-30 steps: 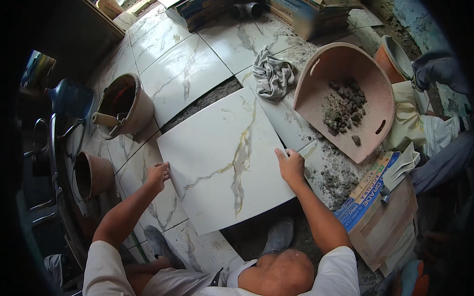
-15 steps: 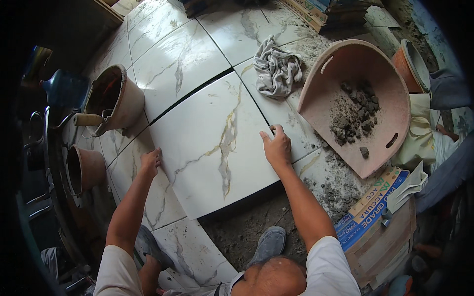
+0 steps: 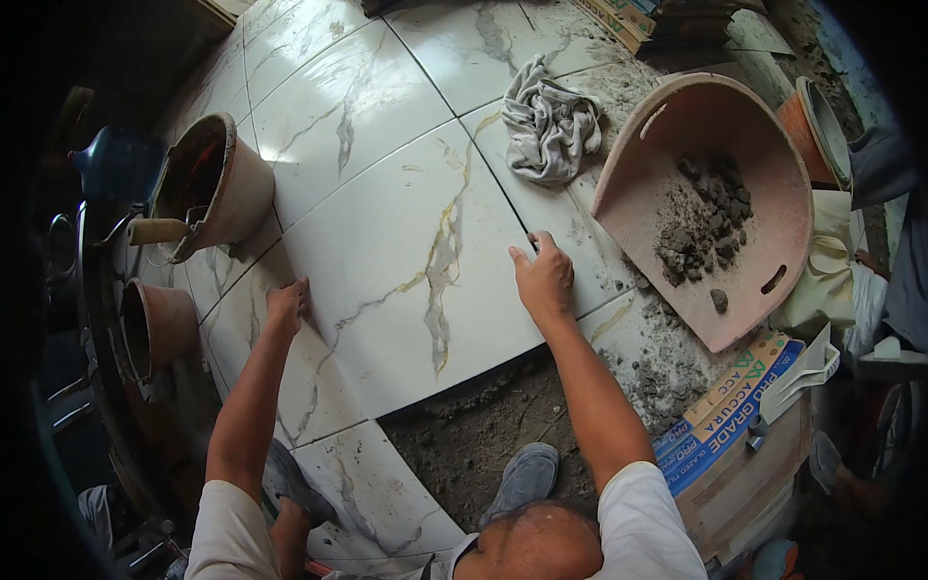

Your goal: The person spreads mortar onto the back of a tile using a trowel, places the tile onto the floor, and taps it into place with a mallet before wiping the surface with a cloth.

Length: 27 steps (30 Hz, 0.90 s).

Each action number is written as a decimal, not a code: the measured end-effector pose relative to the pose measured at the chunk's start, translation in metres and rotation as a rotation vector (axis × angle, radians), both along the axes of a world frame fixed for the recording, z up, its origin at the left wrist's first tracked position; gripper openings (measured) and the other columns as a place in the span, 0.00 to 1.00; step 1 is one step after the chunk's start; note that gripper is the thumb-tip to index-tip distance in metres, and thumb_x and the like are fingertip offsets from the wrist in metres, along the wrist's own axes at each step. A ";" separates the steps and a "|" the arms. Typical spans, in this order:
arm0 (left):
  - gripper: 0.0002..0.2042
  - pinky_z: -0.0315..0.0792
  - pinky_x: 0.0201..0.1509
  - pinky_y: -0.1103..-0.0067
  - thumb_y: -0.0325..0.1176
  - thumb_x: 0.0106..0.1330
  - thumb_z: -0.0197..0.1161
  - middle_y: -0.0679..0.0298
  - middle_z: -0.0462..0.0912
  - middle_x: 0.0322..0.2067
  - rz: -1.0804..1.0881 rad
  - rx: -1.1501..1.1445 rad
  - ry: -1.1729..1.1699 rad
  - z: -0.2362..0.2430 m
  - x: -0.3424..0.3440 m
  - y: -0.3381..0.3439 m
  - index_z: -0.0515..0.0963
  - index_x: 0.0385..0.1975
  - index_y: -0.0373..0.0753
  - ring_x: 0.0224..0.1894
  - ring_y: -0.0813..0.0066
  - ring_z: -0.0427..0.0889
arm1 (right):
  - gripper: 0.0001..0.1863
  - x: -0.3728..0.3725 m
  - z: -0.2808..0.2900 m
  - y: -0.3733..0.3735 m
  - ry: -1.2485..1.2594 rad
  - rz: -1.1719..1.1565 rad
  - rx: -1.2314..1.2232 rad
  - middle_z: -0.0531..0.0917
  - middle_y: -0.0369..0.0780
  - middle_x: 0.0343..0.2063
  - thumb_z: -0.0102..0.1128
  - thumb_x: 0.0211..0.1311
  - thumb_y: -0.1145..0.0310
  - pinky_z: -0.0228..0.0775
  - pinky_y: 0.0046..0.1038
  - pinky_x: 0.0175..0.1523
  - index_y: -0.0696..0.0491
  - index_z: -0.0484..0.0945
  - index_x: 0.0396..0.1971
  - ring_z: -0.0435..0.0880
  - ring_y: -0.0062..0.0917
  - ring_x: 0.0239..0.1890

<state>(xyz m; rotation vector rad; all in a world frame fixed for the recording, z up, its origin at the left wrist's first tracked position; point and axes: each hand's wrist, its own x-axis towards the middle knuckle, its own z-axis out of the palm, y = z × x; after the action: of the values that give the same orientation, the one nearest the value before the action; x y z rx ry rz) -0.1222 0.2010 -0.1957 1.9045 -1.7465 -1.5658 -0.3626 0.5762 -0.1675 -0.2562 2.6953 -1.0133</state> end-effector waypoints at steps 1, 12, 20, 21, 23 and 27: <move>0.16 0.69 0.40 0.74 0.33 0.63 0.66 0.62 0.80 0.38 0.009 -0.019 -0.016 0.001 -0.001 0.000 0.76 0.44 0.28 0.36 0.70 0.78 | 0.20 -0.001 0.001 0.000 -0.015 0.012 -0.011 0.84 0.55 0.36 0.69 0.56 0.62 0.72 0.40 0.50 0.59 0.77 0.44 0.83 0.49 0.42; 0.15 0.72 0.46 0.71 0.27 0.63 0.66 0.56 0.82 0.41 0.120 0.115 0.033 -0.004 -0.003 -0.006 0.75 0.46 0.26 0.41 0.64 0.82 | 0.26 -0.002 0.008 -0.002 -0.050 0.006 0.048 0.82 0.57 0.45 0.70 0.53 0.66 0.70 0.39 0.58 0.63 0.77 0.50 0.80 0.47 0.51; 0.12 0.75 0.37 0.75 0.21 0.60 0.65 0.57 0.83 0.35 0.246 0.091 0.128 0.004 -0.003 0.009 0.77 0.43 0.26 0.34 0.66 0.83 | 0.25 -0.010 0.010 0.001 -0.083 0.034 0.036 0.82 0.56 0.43 0.71 0.51 0.69 0.71 0.37 0.57 0.65 0.79 0.49 0.81 0.46 0.49; 0.12 0.76 0.39 0.75 0.20 0.59 0.65 0.57 0.83 0.34 0.293 0.087 0.145 0.004 -0.002 0.013 0.77 0.43 0.26 0.34 0.66 0.83 | 0.24 -0.013 0.009 0.001 -0.045 0.050 0.062 0.83 0.56 0.44 0.71 0.50 0.70 0.72 0.36 0.57 0.65 0.79 0.48 0.82 0.45 0.49; 0.14 0.73 0.43 0.74 0.23 0.60 0.65 0.60 0.84 0.37 0.297 0.076 0.169 0.003 -0.001 0.020 0.77 0.47 0.28 0.39 0.68 0.83 | 0.23 -0.018 0.008 0.001 -0.122 0.048 -0.045 0.83 0.56 0.43 0.71 0.49 0.72 0.74 0.34 0.56 0.66 0.80 0.46 0.85 0.42 0.47; 0.12 0.77 0.42 0.75 0.19 0.58 0.65 0.56 0.84 0.36 0.337 -0.012 0.236 -0.001 0.000 0.028 0.78 0.43 0.26 0.35 0.68 0.83 | 0.24 -0.016 0.004 0.000 -0.103 0.068 -0.027 0.84 0.54 0.42 0.71 0.48 0.73 0.74 0.32 0.54 0.67 0.80 0.46 0.85 0.39 0.46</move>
<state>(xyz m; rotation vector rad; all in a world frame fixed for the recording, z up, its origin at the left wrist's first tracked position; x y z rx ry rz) -0.1221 0.2292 -0.1969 1.8044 -1.2618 -1.5695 -0.3788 0.5766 -0.1635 -0.2902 2.5643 -1.0151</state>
